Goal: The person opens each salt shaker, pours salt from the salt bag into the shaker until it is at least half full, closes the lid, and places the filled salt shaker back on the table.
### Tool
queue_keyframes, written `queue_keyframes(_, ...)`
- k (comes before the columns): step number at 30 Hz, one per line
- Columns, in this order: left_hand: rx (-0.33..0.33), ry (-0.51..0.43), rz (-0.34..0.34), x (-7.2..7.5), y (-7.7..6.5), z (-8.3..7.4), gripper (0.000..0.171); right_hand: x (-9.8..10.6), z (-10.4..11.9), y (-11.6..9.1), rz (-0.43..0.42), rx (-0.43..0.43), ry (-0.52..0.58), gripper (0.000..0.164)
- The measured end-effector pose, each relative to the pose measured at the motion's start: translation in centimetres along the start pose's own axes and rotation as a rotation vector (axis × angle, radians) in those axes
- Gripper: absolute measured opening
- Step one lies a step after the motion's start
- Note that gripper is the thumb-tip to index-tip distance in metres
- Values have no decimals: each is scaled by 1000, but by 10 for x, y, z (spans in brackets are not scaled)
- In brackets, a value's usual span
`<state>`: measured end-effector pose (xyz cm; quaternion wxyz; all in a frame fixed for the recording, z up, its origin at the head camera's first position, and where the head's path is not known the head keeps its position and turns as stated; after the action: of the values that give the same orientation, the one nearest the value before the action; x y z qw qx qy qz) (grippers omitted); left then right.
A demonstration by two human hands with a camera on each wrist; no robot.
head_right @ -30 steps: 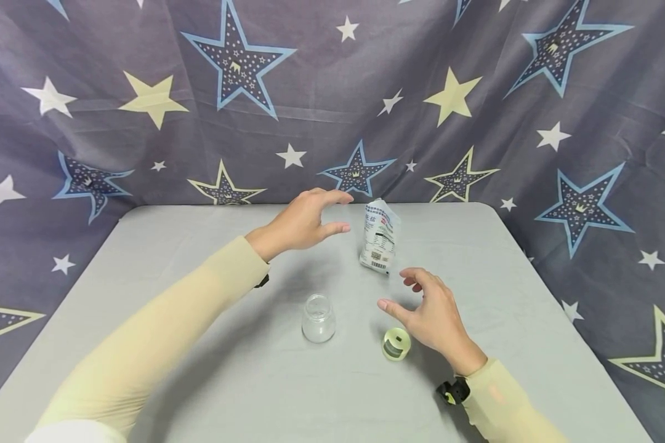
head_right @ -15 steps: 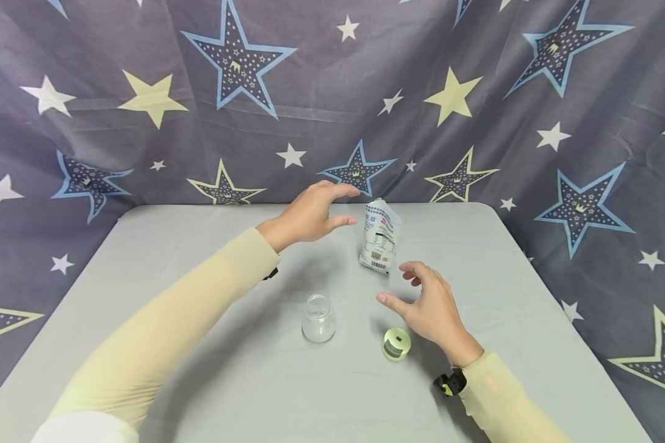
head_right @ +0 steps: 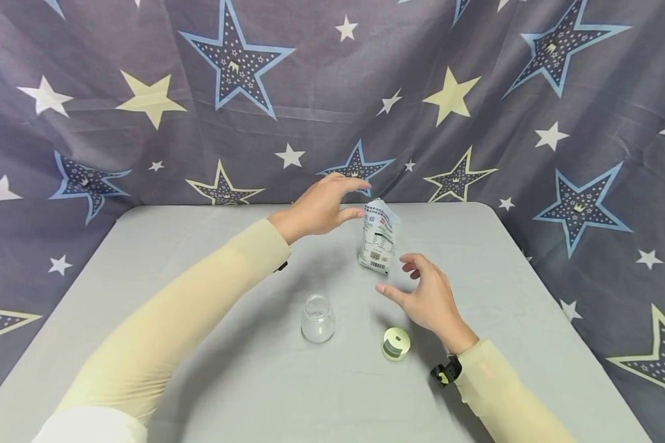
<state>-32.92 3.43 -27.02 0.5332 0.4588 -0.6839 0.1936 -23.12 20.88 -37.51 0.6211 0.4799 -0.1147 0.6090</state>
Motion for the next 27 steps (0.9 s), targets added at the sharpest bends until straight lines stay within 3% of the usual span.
queue_keyframes(12,-30,26,48,-13,13,-16,51,-5,-10,6,23,-58,14,66)
queue_keyframes(27,-11,95,97,-27,23,-18,48,-13,-21,15,53,-114,19,72)
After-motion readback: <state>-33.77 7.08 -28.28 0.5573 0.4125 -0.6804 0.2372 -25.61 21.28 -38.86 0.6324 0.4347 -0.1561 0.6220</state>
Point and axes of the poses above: each hand's wrist, its own y-axis towards the middle knuckle, its own x-axis out of the back of the hand, z = x × y, the point moved 9 cm from there along y, towards the middle knuckle, and after that the axes turned 9 degrees about x, right-handed, at the moved point
